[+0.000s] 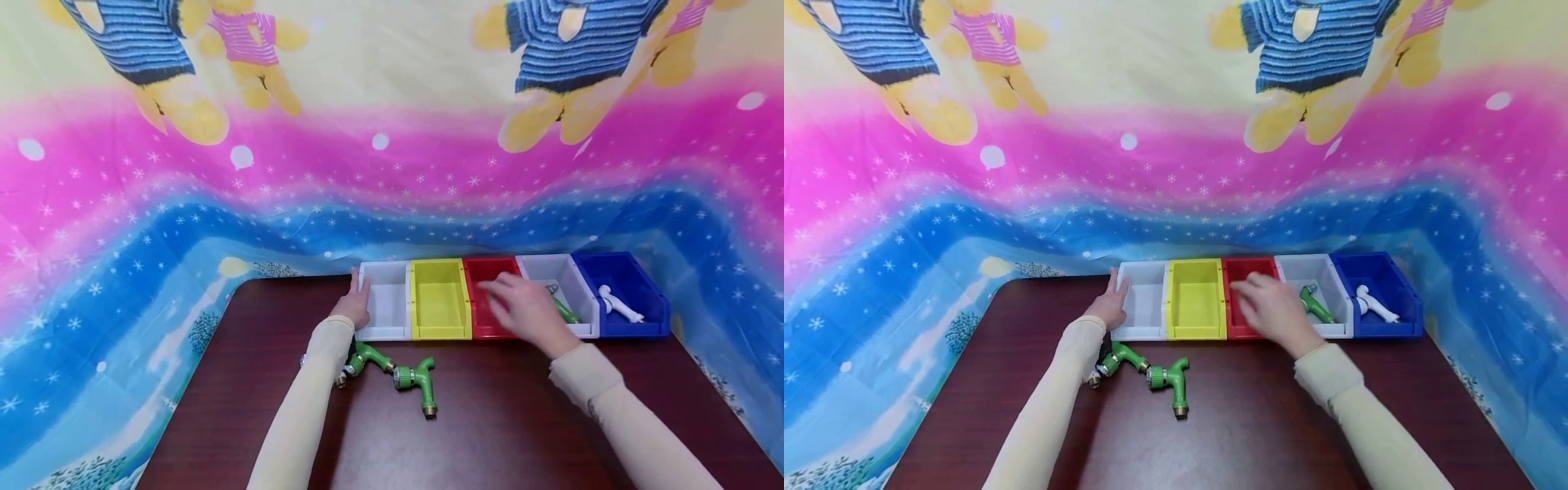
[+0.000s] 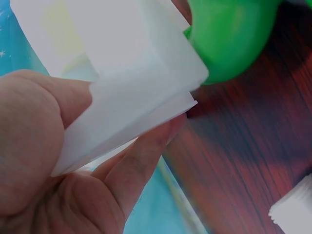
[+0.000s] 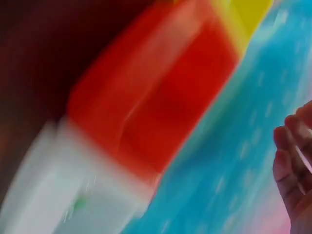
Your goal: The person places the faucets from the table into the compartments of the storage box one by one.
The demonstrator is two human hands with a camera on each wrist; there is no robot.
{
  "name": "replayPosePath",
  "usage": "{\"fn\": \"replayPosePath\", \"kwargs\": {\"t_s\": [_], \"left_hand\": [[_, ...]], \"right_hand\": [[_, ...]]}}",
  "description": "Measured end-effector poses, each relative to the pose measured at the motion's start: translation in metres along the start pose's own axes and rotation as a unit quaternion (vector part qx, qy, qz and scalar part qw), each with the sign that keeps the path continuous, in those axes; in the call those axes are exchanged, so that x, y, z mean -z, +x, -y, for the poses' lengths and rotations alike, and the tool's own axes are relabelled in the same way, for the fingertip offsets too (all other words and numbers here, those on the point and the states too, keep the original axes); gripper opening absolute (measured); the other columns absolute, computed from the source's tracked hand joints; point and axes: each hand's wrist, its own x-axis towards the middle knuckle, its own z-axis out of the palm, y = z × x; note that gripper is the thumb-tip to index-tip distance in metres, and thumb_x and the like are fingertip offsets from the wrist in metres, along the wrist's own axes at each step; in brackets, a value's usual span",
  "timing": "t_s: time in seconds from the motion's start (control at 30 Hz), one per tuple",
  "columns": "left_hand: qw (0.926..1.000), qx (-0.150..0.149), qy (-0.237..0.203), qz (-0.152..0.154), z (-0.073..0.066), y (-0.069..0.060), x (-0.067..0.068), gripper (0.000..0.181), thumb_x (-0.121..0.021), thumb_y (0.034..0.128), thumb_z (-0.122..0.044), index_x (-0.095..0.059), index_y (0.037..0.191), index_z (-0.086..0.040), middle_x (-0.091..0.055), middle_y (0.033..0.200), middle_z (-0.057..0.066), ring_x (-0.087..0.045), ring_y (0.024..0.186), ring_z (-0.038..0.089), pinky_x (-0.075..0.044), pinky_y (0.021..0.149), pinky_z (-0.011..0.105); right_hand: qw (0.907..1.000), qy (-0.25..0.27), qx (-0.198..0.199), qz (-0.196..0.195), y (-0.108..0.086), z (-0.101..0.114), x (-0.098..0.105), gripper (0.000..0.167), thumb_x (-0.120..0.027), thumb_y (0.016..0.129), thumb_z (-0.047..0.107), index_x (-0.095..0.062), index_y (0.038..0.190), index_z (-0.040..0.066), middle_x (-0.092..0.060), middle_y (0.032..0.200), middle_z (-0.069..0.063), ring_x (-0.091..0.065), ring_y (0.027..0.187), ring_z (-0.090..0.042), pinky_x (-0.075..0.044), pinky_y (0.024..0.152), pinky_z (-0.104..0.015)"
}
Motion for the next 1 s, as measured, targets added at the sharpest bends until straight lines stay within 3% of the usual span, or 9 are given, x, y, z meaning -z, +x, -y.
{"fn": "replayPosePath", "kwargs": {"t_s": [0.07, 0.17, 0.33, 0.43, 0.6, 0.7, 0.77, 0.87, 1.0], "left_hand": [[1.0000, 0.002, -0.003, 0.002, 0.002, 0.000, 0.000, 0.086, -0.056, 0.0980, 0.003, -0.009, 0.168, -0.013, 0.020, 0.173, 0.014, -0.053, 0.054, 0.019, -0.045, 0.056, 0.029], [1.0000, 0.004, -0.003, 0.003, 0.004, 0.000, 0.001, 0.087, -0.057, 0.0983, 0.003, -0.008, 0.168, -0.013, 0.021, 0.172, 0.014, -0.054, 0.054, 0.020, -0.046, 0.056, 0.030], [1.0000, 0.008, 0.001, 0.002, 0.005, -0.001, 0.002, 0.087, -0.058, 0.0993, 0.001, -0.007, 0.168, -0.013, 0.019, 0.173, 0.014, -0.054, 0.055, 0.019, -0.046, 0.057, 0.029], [0.9999, 0.005, -0.007, 0.007, 0.005, -0.002, 0.004, 0.086, -0.057, 0.0990, 0.001, -0.009, 0.168, -0.012, 0.018, 0.173, 0.015, -0.052, 0.054, 0.019, -0.045, 0.057, 0.030], [0.9997, 0.001, -0.011, 0.023, 0.005, -0.006, 0.009, 0.080, -0.056, 0.1015, -0.006, -0.012, 0.168, -0.011, 0.008, 0.174, 0.019, -0.067, 0.078, 0.032, -0.056, 0.075, 0.040], [0.9997, -0.001, -0.008, 0.024, 0.003, -0.006, 0.013, 0.075, -0.055, 0.1033, -0.010, -0.016, 0.167, -0.009, -0.016, 0.171, 0.024, -0.065, 0.118, 0.041, -0.053, 0.100, 0.048], [0.9998, -0.003, -0.007, 0.020, 0.002, -0.006, 0.015, 0.073, -0.055, 0.1032, -0.010, -0.019, 0.167, -0.008, -0.034, 0.164, 0.025, -0.058, 0.130, 0.040, -0.049, 0.107, 0.048], [0.9998, 0.001, -0.013, 0.012, 0.001, -0.006, 0.016, 0.072, -0.055, 0.1017, -0.008, -0.023, 0.166, -0.008, -0.054, 0.150, 0.025, -0.065, 0.118, 0.035, -0.052, 0.097, 0.045], [0.9998, 0.009, -0.014, 0.007, 0.003, -0.005, 0.015, 0.072, -0.055, 0.1015, -0.007, -0.024, 0.166, -0.011, -0.060, 0.144, 0.023, -0.068, 0.105, 0.031, -0.053, 0.088, 0.042]], "right_hand": [[0.9991, 0.022, 0.035, 0.013, 0.000, 0.024, -0.010, 0.033, -0.083, 0.085, 0.017, -0.079, 0.117, 0.013, -0.073, 0.093, -0.003, -0.065, 0.070, -0.014, -0.055, 0.062, -0.030], [0.9930, 0.059, 0.061, 0.082, -0.002, 0.061, -0.026, 0.035, -0.085, 0.086, 0.026, -0.079, 0.118, 0.015, -0.073, 0.094, 0.001, -0.063, 0.069, -0.009, -0.055, 0.064, -0.025], [0.9665, 0.088, 0.092, 0.223, -0.010, 0.103, -0.055, 0.048, -0.083, 0.087, 0.038, -0.074, 0.130, 0.018, -0.063, 0.097, 0.004, -0.049, 0.067, -0.004, -0.046, 0.061, -0.021], [0.9556, 0.074, 0.099, 0.268, -0.015, 0.114, -0.069, 0.052, -0.083, 0.087, 0.043, -0.072, 0.131, 0.018, -0.059, 0.100, 0.004, -0.046, 0.067, -0.003, -0.045, 0.062, -0.022], [0.9494, 0.071, 0.088, 0.293, -0.015, 0.118, -0.075, 0.041, -0.085, 0.085, 0.029, -0.072, 0.121, 0.015, -0.059, 0.103, 0.001, -0.053, 0.072, -0.005, -0.053, 0.070, -0.025], [0.9491, 0.073, 0.086, 0.294, -0.013, 0.118, -0.073, 0.037, -0.085, 0.082, 0.017, -0.073, 0.116, 0.014, -0.060, 0.103, 0.001, -0.056, 0.075, -0.007, -0.056, 0.074, -0.026], [0.9507, 0.067, 0.090, 0.289, -0.013, 0.117, -0.073, 0.036, -0.086, 0.080, 0.015, -0.074, 0.114, 0.015, -0.061, 0.103, 0.001, -0.057, 0.077, -0.008, -0.056, 0.075, -0.027], [0.9531, 0.056, 0.104, 0.279, -0.014, 0.115, -0.075, 0.034, -0.088, 0.080, 0.016, -0.074, 0.111, 0.016, -0.061, 0.102, 0.001, -0.059, 0.078, -0.008, -0.057, 0.076, -0.027], [0.9521, 0.055, 0.115, 0.278, -0.015, 0.114, -0.079, 0.028, -0.085, 0.083, 0.013, -0.076, 0.110, 0.016, -0.059, 0.099, 0.003, -0.055, 0.075, -0.006, -0.055, 0.074, -0.025]]}}
